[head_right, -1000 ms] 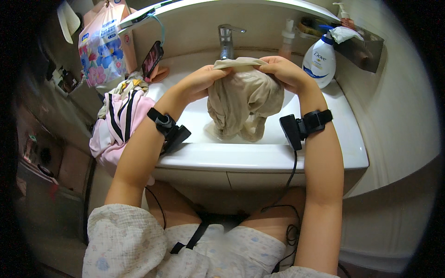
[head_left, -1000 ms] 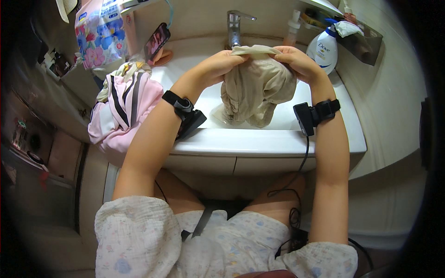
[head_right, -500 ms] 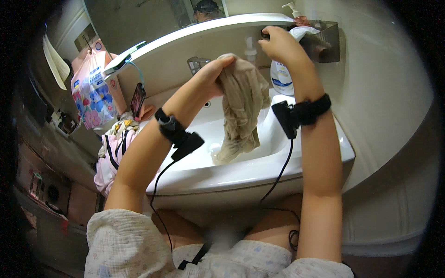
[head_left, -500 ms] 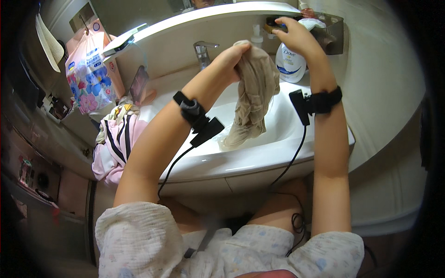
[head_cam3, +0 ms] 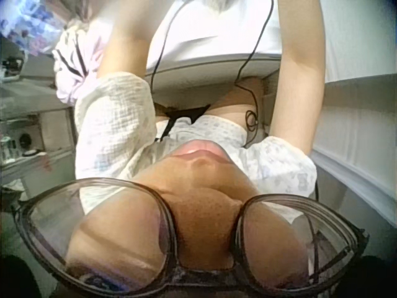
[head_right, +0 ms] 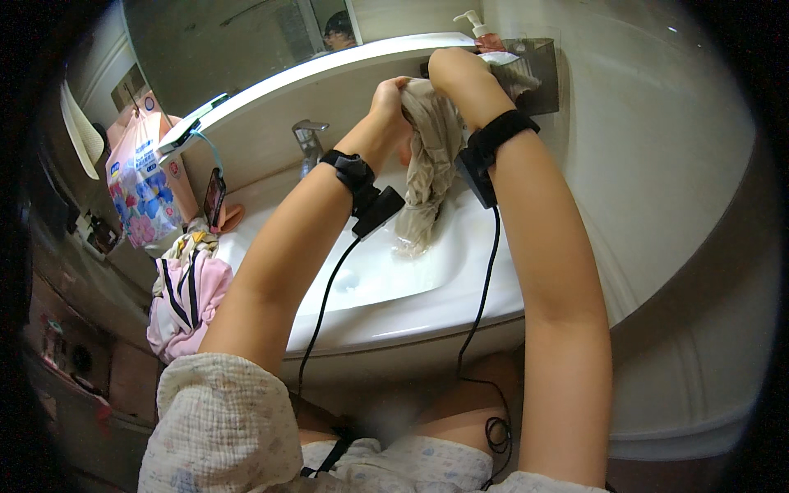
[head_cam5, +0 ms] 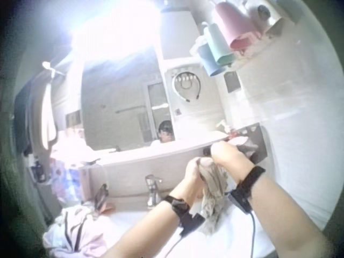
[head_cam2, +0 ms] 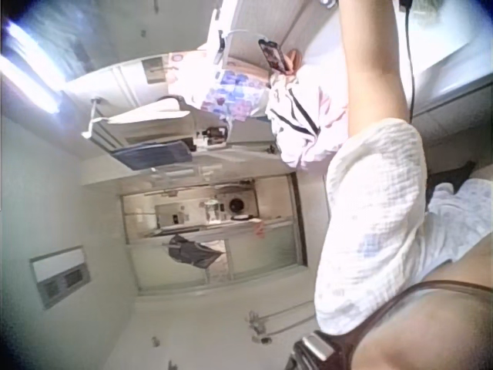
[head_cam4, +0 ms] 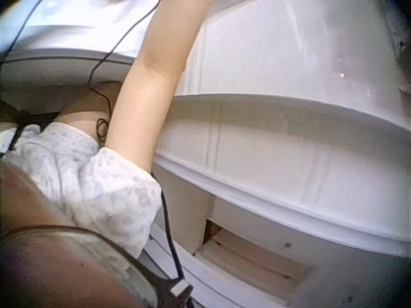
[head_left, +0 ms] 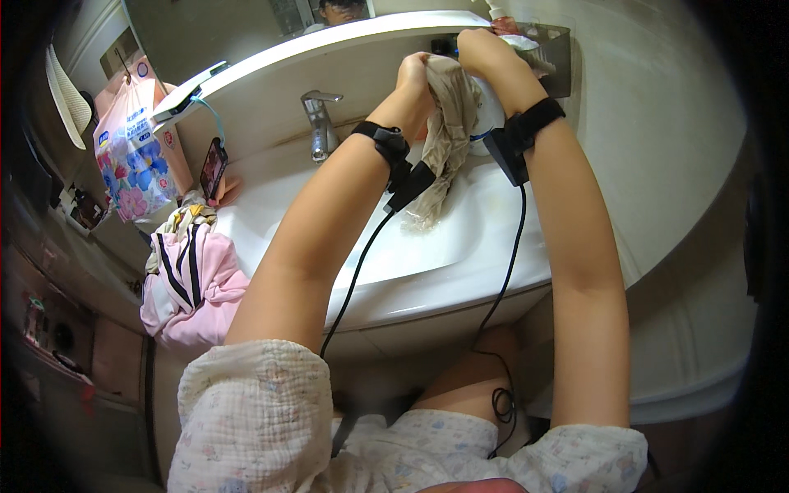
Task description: The person rubs a small piece of light-colored fabric with their hands in a sink, then submerges and agitates it in the water.
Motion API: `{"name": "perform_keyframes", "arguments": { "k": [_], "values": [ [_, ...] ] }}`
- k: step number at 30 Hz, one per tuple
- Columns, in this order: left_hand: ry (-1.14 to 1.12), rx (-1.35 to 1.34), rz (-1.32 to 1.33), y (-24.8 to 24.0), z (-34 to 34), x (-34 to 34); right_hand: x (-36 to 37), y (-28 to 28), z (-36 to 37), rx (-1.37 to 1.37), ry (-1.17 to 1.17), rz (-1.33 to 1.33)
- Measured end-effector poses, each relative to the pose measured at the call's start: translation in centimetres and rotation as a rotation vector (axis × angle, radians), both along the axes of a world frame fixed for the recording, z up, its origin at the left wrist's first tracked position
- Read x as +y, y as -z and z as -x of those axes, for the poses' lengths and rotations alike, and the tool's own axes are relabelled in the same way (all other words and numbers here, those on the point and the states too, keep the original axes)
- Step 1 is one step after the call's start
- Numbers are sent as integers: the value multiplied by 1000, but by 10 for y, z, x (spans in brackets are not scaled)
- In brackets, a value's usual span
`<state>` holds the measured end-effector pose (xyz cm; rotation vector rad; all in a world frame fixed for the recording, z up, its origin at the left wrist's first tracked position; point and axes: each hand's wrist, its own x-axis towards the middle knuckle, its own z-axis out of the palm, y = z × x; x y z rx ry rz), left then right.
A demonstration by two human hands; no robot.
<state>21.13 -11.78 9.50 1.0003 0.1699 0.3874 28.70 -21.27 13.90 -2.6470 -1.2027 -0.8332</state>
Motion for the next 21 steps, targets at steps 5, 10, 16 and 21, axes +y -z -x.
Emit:
{"name": "perform_keyframes", "arguments": {
  "k": [5, 10, 16, 21],
  "values": [
    [4, -1, 28, 5, -16, 3, 11, -11, -3, -33, 10, -37],
    [36, 15, 47, 6, -18, -3, 25, -22, -17, -68, 125, 396],
    [1, 3, 13, 6, -17, 5, 44, -23, -42, 7, 120, 342],
    [49, 28, 9, 6, -16, -7, 12, -9, -60, -367, 1, 581]
  ]
}}
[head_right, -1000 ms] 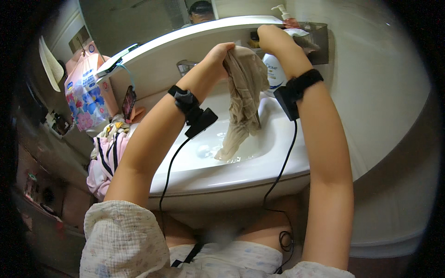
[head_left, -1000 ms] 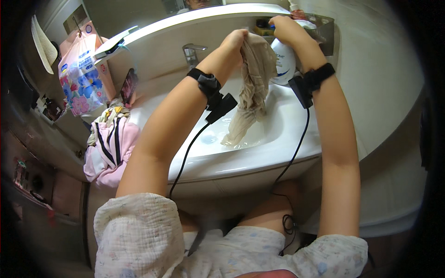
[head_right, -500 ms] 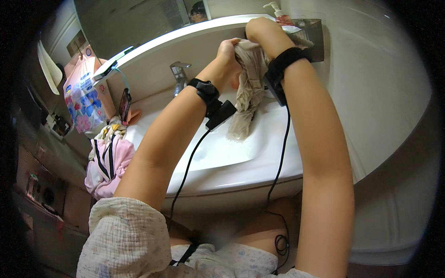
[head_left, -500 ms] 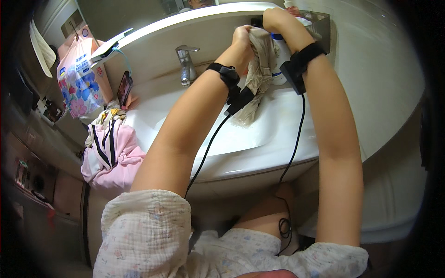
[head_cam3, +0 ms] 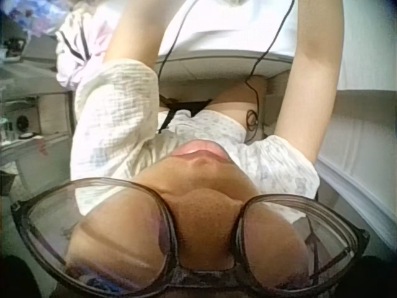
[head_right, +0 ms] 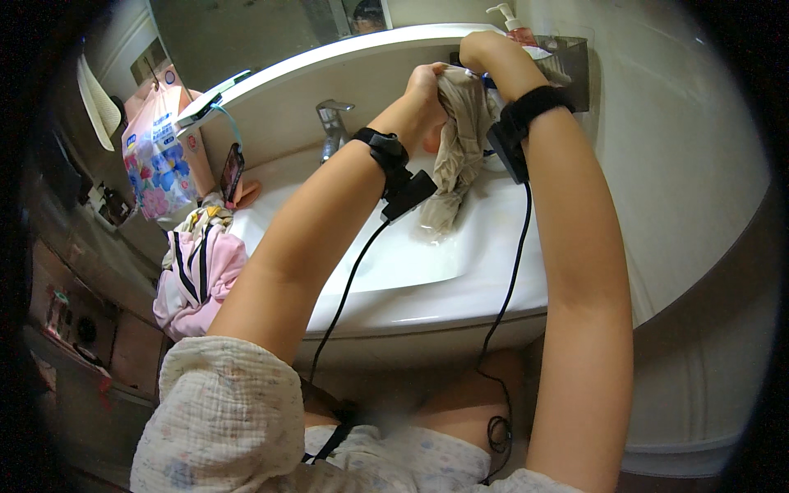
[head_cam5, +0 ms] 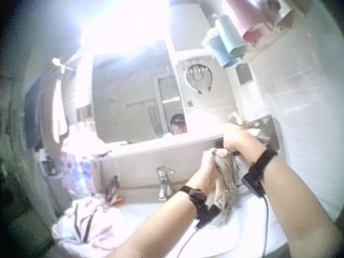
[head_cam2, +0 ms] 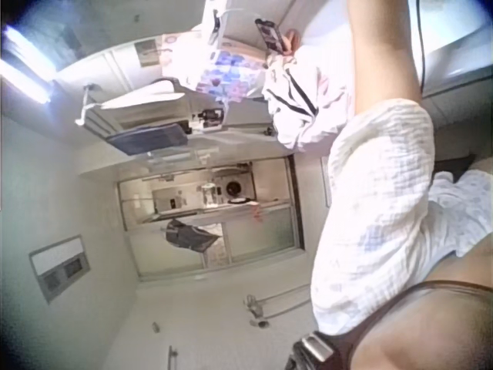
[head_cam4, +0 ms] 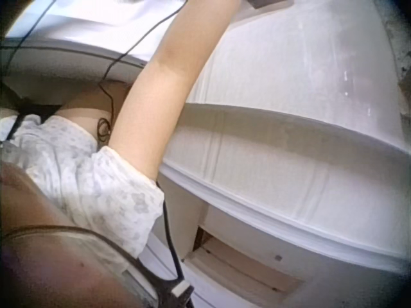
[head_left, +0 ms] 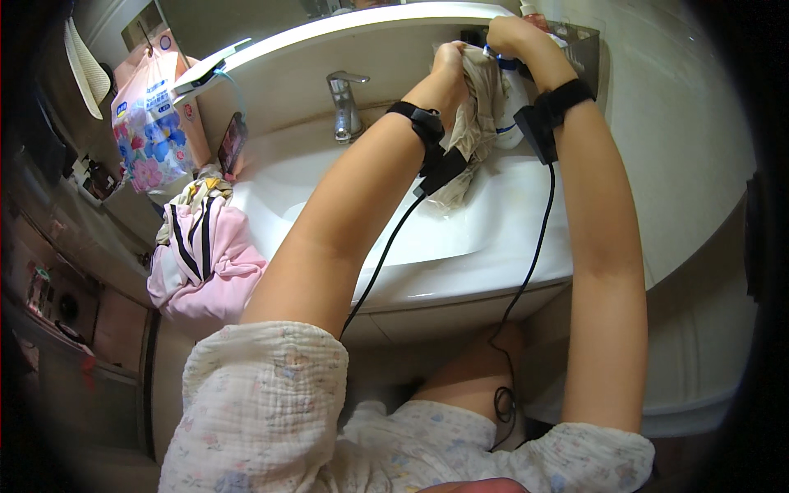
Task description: The person rubs a small piece of light-colored fabric with their hands in a sink, then submerges and agitates it in the water.
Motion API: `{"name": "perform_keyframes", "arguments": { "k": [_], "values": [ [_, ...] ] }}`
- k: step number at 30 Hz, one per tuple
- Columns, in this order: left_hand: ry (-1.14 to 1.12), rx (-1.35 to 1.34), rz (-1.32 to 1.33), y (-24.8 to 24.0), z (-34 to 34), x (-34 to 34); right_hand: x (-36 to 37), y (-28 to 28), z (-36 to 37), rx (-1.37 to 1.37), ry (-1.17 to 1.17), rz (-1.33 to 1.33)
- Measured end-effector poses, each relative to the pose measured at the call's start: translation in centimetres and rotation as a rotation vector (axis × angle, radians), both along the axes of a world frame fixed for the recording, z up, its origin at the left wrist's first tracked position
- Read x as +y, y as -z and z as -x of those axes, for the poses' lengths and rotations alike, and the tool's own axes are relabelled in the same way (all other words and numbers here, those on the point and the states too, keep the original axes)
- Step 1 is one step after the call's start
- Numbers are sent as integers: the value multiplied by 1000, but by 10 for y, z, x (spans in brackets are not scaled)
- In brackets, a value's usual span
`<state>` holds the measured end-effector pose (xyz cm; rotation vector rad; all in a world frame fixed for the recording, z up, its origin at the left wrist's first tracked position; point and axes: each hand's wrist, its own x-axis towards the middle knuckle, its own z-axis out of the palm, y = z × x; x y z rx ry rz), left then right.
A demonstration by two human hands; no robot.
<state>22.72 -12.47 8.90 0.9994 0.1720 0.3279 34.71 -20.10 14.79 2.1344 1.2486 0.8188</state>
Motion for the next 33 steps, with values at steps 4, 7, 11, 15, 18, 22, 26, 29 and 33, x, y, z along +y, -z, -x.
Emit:
{"name": "perform_keyframes", "arguments": {
  "k": [4, 7, 11, 15, 18, 22, 26, 29, 33],
  "values": [
    [0, -38, -33, 2, 12, 10, 2, 5, 25, -36, -69, -78],
    [76, -110, -1, 3, 28, 17, 10, 7, 43, 319, 98, -366],
    [84, 27, -88, -2, 80, 10, -23, 26, 83, 479, -86, -694],
    [164, -15, -159, 14, 123, 32, -14, 41, 116, 1549, -592, -880],
    [133, 38, -244, 17, 167, 40, -4, 37, 158, 1785, -226, -601],
    [112, 94, -298, 22, 207, 54, 21, 51, 184, 1735, -128, -494],
    [87, 140, -296, 32, 233, 80, 37, 56, 222, 1690, -79, -387],
    [41, 135, -343, 41, 239, 103, 58, 78, 219, 1957, -114, -302],
    [69, 221, -392, 52, 238, 116, 59, 99, 218, 2069, -38, -364]
  ]
}}
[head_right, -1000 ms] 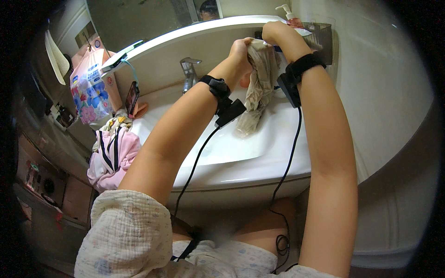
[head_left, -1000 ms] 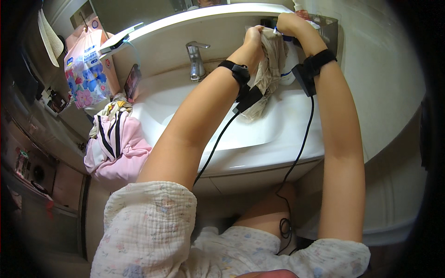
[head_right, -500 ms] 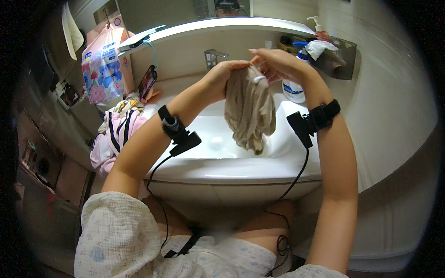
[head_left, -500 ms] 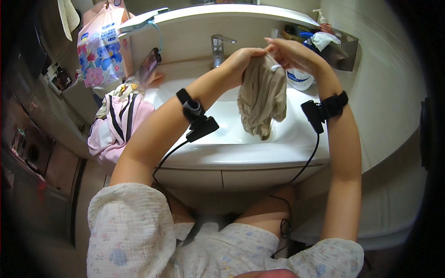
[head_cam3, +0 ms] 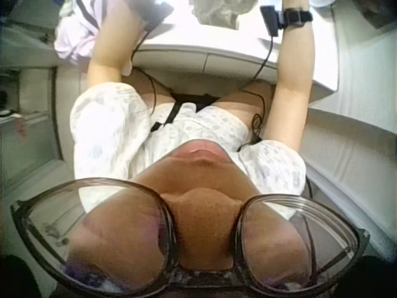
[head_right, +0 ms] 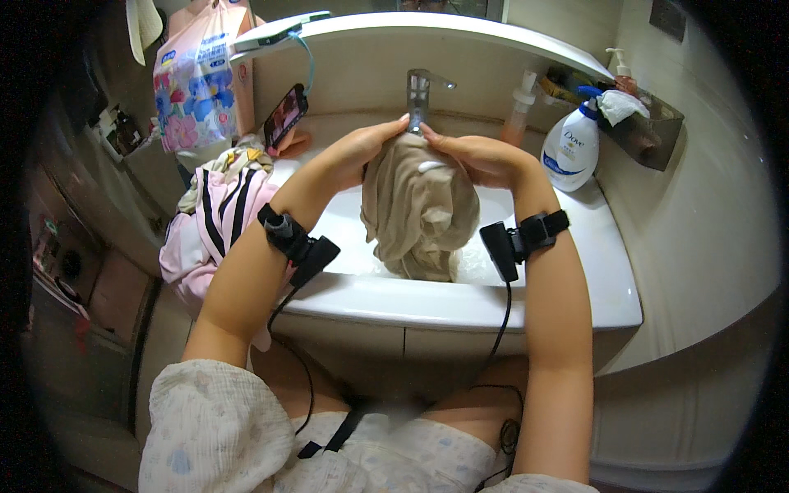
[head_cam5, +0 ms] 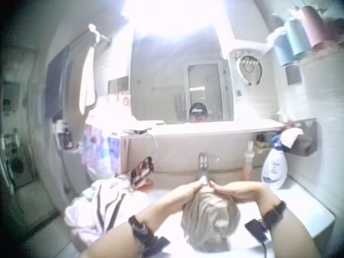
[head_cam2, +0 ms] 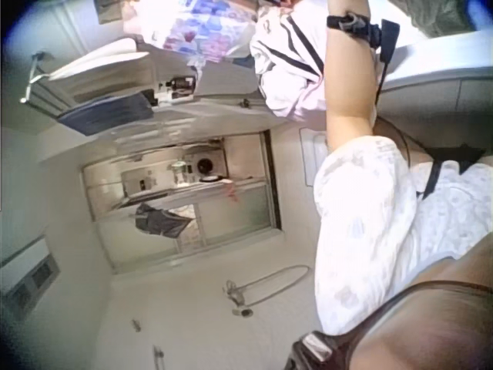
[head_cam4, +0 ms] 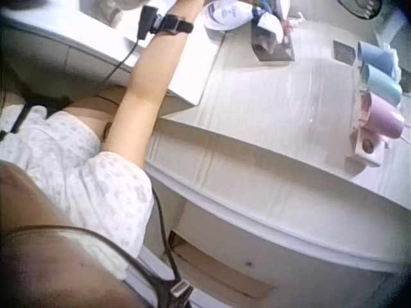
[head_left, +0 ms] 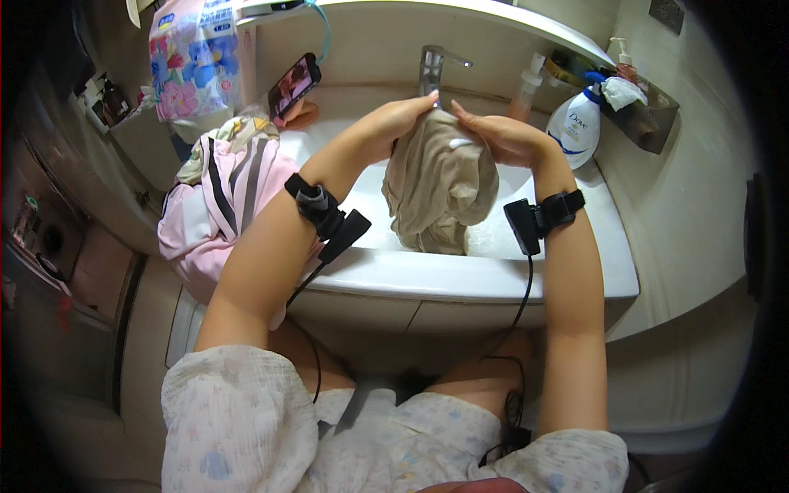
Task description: The person rubs a small piece of light-colored fabric with their hands in a sink, then submerges and agitates it in the water.
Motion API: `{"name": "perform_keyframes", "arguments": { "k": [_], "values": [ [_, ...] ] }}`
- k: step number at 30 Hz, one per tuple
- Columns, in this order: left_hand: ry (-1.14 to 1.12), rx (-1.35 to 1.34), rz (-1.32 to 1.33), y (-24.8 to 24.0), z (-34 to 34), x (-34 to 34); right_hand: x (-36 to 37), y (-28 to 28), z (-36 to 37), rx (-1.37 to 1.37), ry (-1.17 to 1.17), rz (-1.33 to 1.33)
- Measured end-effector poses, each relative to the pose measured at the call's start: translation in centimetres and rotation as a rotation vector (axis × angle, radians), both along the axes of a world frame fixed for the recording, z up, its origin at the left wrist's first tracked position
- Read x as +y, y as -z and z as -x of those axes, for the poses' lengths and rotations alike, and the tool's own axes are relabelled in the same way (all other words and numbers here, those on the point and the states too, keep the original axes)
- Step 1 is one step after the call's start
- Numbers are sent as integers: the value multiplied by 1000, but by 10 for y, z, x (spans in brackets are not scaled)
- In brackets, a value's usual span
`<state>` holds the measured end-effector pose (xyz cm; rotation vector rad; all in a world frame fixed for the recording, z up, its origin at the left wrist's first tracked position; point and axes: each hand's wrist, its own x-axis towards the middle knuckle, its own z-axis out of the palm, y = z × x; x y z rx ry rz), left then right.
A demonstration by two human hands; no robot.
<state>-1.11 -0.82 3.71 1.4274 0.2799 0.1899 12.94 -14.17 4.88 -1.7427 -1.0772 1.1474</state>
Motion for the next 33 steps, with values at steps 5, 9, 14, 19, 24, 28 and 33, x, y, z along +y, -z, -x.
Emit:
{"name": "perform_keyframes", "arguments": {
  "k": [5, 9, 14, 19, 24, 28, 33],
  "values": [
    [58, 14, -87, 10, -1, 16, 1, 8, 4, 107, -8, -242],
    [93, 12, -79, 27, -10, 27, 5, 8, 15, 114, 161, -286],
    [80, 124, -141, 41, -13, 31, 9, 12, 15, 275, 338, -211],
    [36, 200, -214, 52, -19, 37, 14, 24, -7, 338, 431, -202],
    [-225, 89, -297, 52, -25, 29, 18, 25, 2, 404, 451, -228],
    [-358, -223, -347, 41, -27, 25, 21, 21, 16, 424, 476, -304],
    [-373, -515, -809, 22, -18, -14, 28, 28, 31, 462, 361, -425]
  ]
}}
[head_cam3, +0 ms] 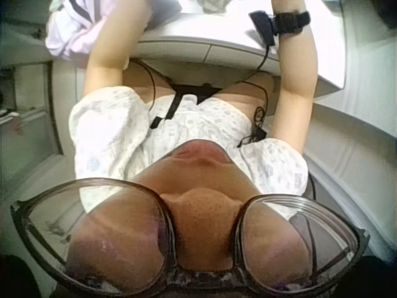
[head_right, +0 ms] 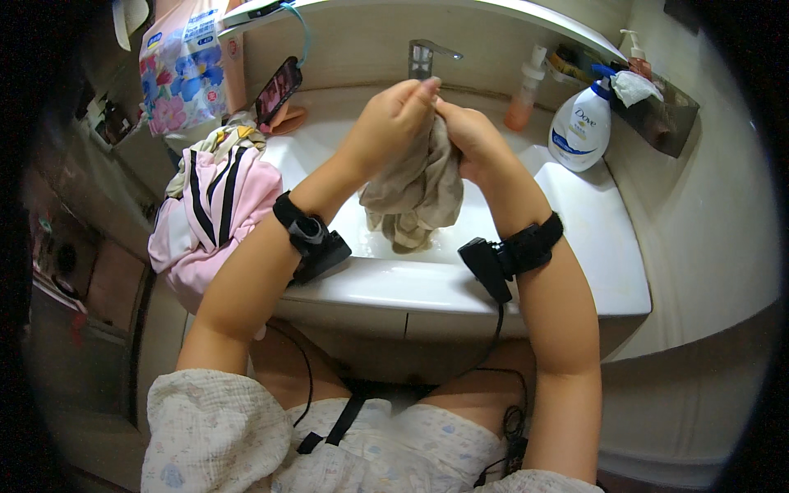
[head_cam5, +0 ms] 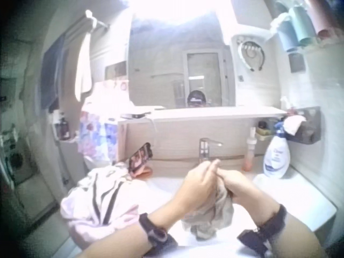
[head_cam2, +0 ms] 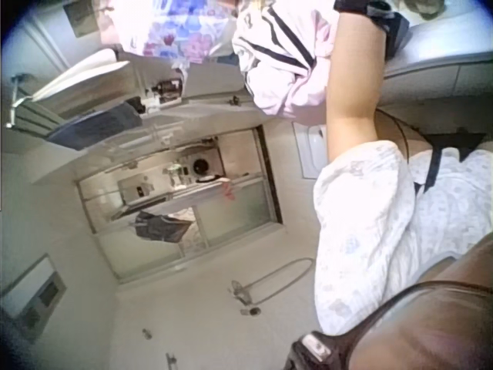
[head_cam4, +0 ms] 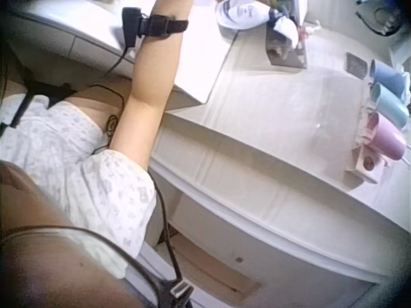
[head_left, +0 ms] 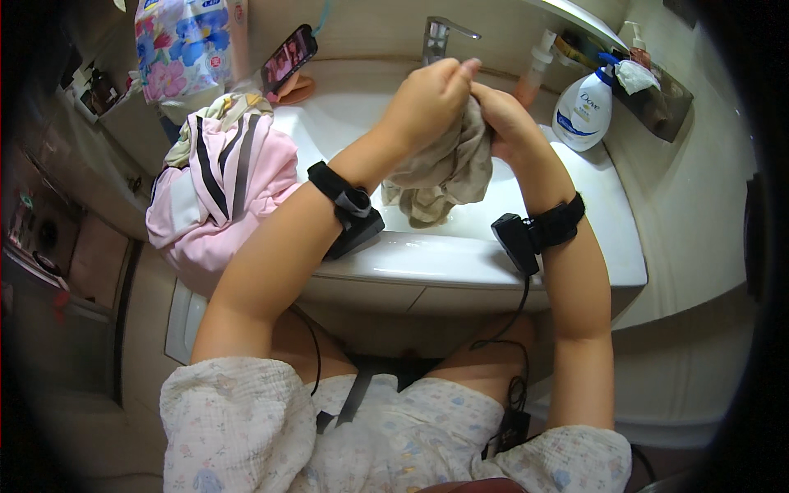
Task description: The person rubs a small piece of light-colored fabric with their hands in a sink, then submerges and agitates it in the water.
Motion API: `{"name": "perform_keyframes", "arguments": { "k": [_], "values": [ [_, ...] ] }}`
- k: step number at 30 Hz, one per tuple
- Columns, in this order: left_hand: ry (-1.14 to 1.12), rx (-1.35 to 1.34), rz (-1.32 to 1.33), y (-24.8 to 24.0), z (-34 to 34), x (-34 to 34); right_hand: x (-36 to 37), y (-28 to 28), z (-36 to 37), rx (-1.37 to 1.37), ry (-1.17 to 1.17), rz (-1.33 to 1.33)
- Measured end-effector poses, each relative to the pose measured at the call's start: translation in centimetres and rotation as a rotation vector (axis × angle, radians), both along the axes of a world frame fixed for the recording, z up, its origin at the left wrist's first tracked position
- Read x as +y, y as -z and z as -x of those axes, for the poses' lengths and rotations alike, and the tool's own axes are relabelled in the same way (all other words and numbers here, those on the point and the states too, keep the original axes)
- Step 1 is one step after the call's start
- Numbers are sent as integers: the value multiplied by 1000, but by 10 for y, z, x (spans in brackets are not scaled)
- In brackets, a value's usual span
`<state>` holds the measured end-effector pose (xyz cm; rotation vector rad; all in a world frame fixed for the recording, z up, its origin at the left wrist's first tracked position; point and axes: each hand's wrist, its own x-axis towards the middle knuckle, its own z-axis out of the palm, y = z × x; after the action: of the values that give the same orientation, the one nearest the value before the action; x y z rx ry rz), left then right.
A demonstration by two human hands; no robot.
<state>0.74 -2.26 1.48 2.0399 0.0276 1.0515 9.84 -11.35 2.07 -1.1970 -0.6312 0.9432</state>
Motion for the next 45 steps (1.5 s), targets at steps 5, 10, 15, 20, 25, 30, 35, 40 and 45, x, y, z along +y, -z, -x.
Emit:
{"name": "perform_keyframes", "arguments": {
  "k": [5, 10, 15, 20, 25, 30, 35, 40, 45],
  "values": [
    [-102, 53, -130, 3, -1, -12, -7, -5, 21, -4, 69, 25],
    [-242, 81, -40, 15, -5, -5, -3, -1, 8, 71, 81, 32],
    [-366, 143, 35, 27, -8, 33, -2, -10, 8, 50, 25, -15],
    [-347, 36, 161, 16, -4, 32, -5, -10, 2, 23, 111, 28],
    [-165, -58, 146, 10, -1, 19, 3, 3, -8, 164, 18, -24],
    [-4, -37, -89, 8, -1, -6, 5, 9, -11, 213, -86, -152],
    [-147, -8, -2, 14, -5, 4, 0, -2, -6, 263, -186, -187],
    [-302, 70, 181, 19, -5, 26, -3, -11, 5, 235, -193, -150],
    [-283, -83, 350, 28, -15, 46, -8, -15, 8, 156, -86, -31]
  ]
}}
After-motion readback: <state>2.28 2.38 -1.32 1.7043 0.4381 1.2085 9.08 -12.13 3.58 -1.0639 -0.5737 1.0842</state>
